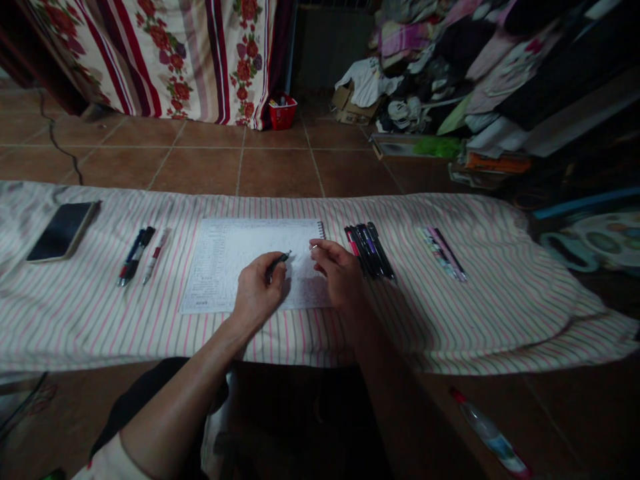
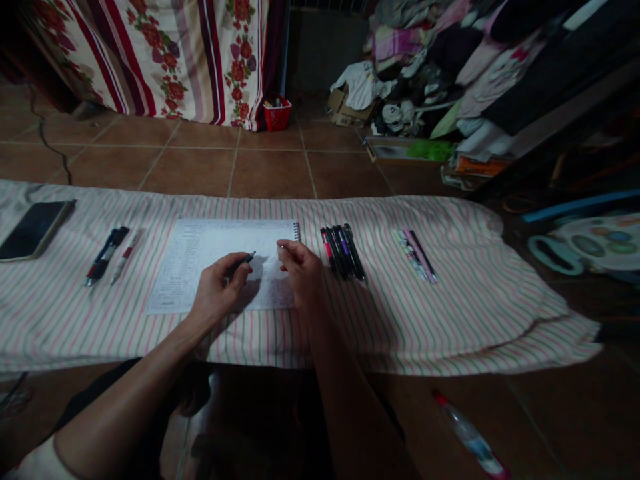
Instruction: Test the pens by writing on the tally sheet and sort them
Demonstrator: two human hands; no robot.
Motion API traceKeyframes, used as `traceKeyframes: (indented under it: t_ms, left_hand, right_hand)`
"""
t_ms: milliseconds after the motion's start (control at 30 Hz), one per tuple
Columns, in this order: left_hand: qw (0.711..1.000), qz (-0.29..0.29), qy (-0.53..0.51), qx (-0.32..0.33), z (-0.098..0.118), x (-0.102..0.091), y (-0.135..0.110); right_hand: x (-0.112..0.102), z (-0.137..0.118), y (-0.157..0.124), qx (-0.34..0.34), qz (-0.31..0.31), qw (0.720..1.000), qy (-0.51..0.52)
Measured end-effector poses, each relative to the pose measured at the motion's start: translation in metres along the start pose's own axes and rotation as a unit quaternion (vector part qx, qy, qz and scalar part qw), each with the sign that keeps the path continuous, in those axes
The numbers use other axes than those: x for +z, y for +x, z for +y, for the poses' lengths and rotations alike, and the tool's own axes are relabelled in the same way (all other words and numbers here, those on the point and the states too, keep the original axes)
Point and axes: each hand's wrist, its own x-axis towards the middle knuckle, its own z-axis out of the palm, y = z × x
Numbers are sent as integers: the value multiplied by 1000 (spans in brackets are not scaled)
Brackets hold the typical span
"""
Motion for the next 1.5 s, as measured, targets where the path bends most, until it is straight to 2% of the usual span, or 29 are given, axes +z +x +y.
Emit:
traceKeyframes:
  t_ms: [67,167,467,833,1500]
  left_hand:
    - [1000,-5,6,3,0,1,-1]
    - [1000,-18,4,6,0,3,-2]
    - [999,-33,20,12,0,5,-3]
    - [999,-33,21,21,1,6,-4]
    - [999,-27,13,25,-4,8,-4]
  right_hand:
    - [1,-3,-1,33,-1,998,52]
    - [2,-5,-3,37,-10,996,75]
    - [7,-10,-8,3,-29,999,30]
    - [11,-10,-11,21,-47,996,68]
    - [12,-8,-11,-2,-56,998,35]
